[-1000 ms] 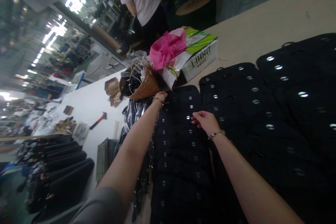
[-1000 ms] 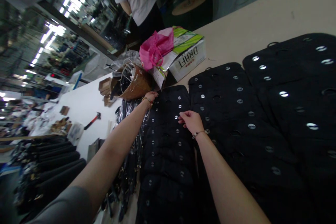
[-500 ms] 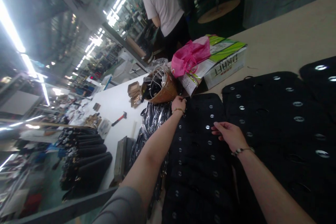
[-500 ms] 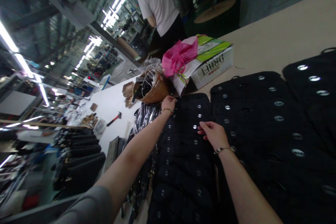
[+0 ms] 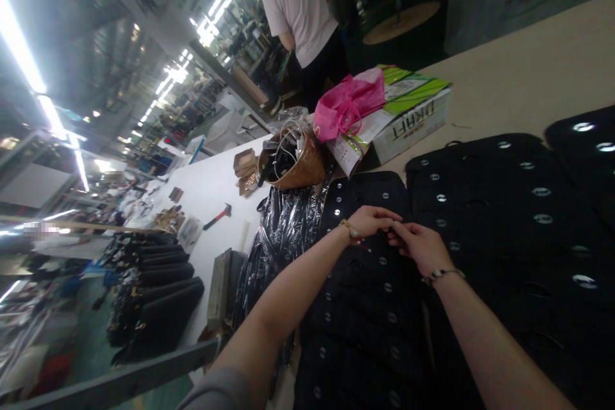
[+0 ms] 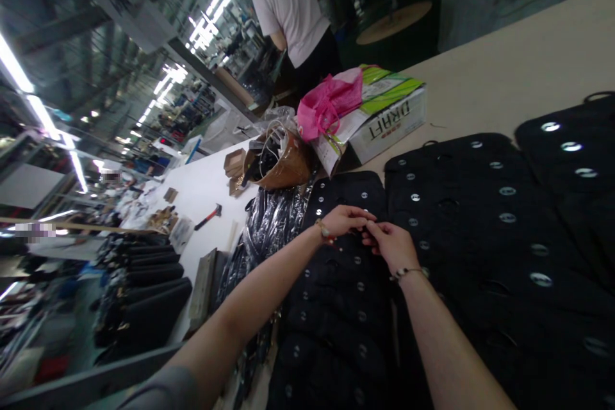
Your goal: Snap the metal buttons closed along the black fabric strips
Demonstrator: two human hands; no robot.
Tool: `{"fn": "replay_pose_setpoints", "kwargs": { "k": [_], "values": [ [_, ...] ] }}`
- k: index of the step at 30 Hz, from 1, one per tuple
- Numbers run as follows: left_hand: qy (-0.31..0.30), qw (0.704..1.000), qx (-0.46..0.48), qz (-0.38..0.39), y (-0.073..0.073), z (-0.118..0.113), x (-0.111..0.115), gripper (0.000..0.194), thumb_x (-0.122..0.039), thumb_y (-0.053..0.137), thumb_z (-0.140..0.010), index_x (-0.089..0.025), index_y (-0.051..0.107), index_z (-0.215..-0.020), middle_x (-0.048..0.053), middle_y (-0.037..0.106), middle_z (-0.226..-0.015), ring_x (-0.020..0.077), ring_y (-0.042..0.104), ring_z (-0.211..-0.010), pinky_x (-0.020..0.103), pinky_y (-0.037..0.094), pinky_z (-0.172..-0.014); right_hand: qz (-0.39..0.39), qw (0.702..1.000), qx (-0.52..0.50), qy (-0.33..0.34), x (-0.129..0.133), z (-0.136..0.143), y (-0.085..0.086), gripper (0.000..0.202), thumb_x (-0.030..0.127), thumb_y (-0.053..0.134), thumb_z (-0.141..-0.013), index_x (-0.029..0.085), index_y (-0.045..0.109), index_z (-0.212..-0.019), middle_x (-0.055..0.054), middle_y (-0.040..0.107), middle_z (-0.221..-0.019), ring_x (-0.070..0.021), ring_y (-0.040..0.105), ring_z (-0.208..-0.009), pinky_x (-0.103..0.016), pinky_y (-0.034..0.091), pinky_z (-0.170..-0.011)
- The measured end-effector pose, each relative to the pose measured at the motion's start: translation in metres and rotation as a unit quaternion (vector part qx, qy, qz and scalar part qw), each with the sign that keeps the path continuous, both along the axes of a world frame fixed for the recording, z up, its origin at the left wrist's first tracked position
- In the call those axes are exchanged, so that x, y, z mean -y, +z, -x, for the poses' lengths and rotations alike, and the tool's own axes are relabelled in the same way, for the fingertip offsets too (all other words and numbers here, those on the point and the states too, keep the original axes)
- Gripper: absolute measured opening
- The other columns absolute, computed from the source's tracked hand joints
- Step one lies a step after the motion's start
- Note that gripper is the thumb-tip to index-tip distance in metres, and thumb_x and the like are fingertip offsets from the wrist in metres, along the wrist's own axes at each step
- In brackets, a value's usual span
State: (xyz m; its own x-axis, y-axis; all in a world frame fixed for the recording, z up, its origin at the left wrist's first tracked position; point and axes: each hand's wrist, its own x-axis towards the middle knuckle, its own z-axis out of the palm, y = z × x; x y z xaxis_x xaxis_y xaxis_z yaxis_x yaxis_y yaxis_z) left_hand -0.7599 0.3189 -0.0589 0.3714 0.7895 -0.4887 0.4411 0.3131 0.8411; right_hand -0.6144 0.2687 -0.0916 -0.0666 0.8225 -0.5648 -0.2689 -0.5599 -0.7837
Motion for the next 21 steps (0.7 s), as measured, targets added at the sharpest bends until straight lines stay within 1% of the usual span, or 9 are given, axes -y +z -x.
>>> {"fn": "replay_pose_setpoints", "kwargs": {
  "k": [3,5,7,9,11,14,18,20,21],
  "values": [
    [0.006,0.995,0.055,0.088,0.002,0.003,-0.007,0.03,-0.023,0.062,-0.078,-0.012,0.069,-0.105,0.0,0.06,-0.07,0.0065,0.052,-0.064,0.018,0.037,-0.056,0.004,1.0,-0.015,-0.003,0.0,-0.001,0.0,0.017,0.029,0.073,-0.077,0.014,0.067,-0.07,-0.007,0.069,-0.07,-0.0106,0.062,-0.053,-0.013,0.045,-0.038],
    [0.012,0.989,0.073,0.13,0.002,0.004,-0.011,0.028,-0.022,0.064,-0.076,-0.011,0.069,-0.102,-0.001,0.059,-0.069,0.0062,0.052,-0.062,0.018,0.036,-0.053,0.004,1.0,-0.023,-0.001,0.0,-0.001,0.0,0.018,0.029,0.073,-0.077,0.014,0.067,-0.068,-0.006,0.069,-0.068,-0.0101,0.062,-0.053,-0.013,0.045,-0.039],
    [0.009,0.986,0.068,0.155,0.003,0.003,-0.016,0.027,-0.023,0.066,-0.074,-0.011,0.069,-0.098,-0.001,0.058,-0.069,0.0057,0.051,-0.06,0.018,0.037,-0.053,0.004,1.0,-0.027,-0.003,0.0,-0.001,-0.001,0.019,0.03,0.073,-0.076,0.014,0.066,-0.068,-0.006,0.069,-0.067,-0.0097,0.061,-0.053,-0.013,0.044,-0.039],
    [-0.007,0.985,0.04,0.167,0.004,0.002,-0.02,0.026,-0.024,0.067,-0.074,-0.011,0.067,-0.096,-0.001,0.057,-0.068,0.005,0.05,-0.057,0.018,0.037,-0.052,0.003,0.999,-0.032,-0.009,0.001,-0.001,-0.002,0.02,0.031,0.075,-0.075,0.014,0.066,-0.069,-0.006,0.069,-0.068,-0.0097,0.061,-0.053,-0.012,0.043,-0.038],
    [-0.036,0.987,-0.003,0.159,0.008,0.0,-0.025,0.023,-0.026,0.065,-0.075,-0.012,0.066,-0.093,-0.003,0.056,-0.065,0.0044,0.047,-0.053,0.017,0.034,-0.049,-0.001,0.999,-0.038,-0.012,0.001,-0.001,-0.002,0.023,0.033,0.076,-0.073,0.014,0.066,-0.069,-0.006,0.069,-0.069,-0.0098,0.061,-0.053,-0.012,0.043,-0.038],
    [-0.098,0.986,-0.076,0.115,0.017,-0.006,-0.031,0.018,-0.026,0.063,-0.076,-0.013,0.065,-0.088,-0.004,0.053,-0.062,0.0057,0.045,-0.052,0.017,0.03,-0.045,-0.003,0.999,-0.048,-0.009,0.002,-0.002,-0.003,0.024,0.034,0.078,-0.072,0.014,0.065,-0.07,-0.007,0.069,-0.07,-0.0099,0.062,-0.055,-0.012,0.043,-0.039],
    [-0.179,0.968,-0.167,0.051,0.033,-0.019,-0.035,0.009,-0.021,0.061,-0.074,-0.014,0.065,-0.079,-0.003,0.053,-0.059,0.0084,0.047,-0.055,0.018,0.031,-0.045,0.001,0.998,-0.062,-0.011,0.001,-0.002,-0.005,0.024,0.033,0.079,-0.07,0.014,0.065,-0.07,-0.006,0.069,-0.071,-0.0097,0.062,-0.054,-0.012,0.043,-0.039],
    [-0.185,0.962,-0.197,0.032,0.039,-0.027,-0.036,0.004,-0.013,0.061,-0.072,-0.013,0.064,-0.07,-0.001,0.054,-0.058,0.0087,0.047,-0.054,0.019,0.034,-0.046,0.004,0.997,-0.07,-0.015,0.001,-0.002,-0.005,0.025,0.033,0.08,-0.069,0.013,0.064,-0.07,-0.006,0.069,-0.069,-0.0099,0.061,-0.054,-0.013,0.042,-0.038],
    [-0.173,0.962,-0.21,0.024,0.04,-0.03,-0.037,0.007,-0.011,0.06,-0.07,-0.013,0.063,-0.065,0.0,0.054,-0.056,0.0087,0.047,-0.053,0.019,0.034,-0.046,0.005,0.997,-0.072,-0.016,0.001,-0.002,-0.005,0.026,0.033,0.081,-0.068,0.013,0.064,-0.069,-0.006,0.069,-0.068,-0.0101,0.061,-0.053,-0.013,0.042,-0.038]
  ]
}}
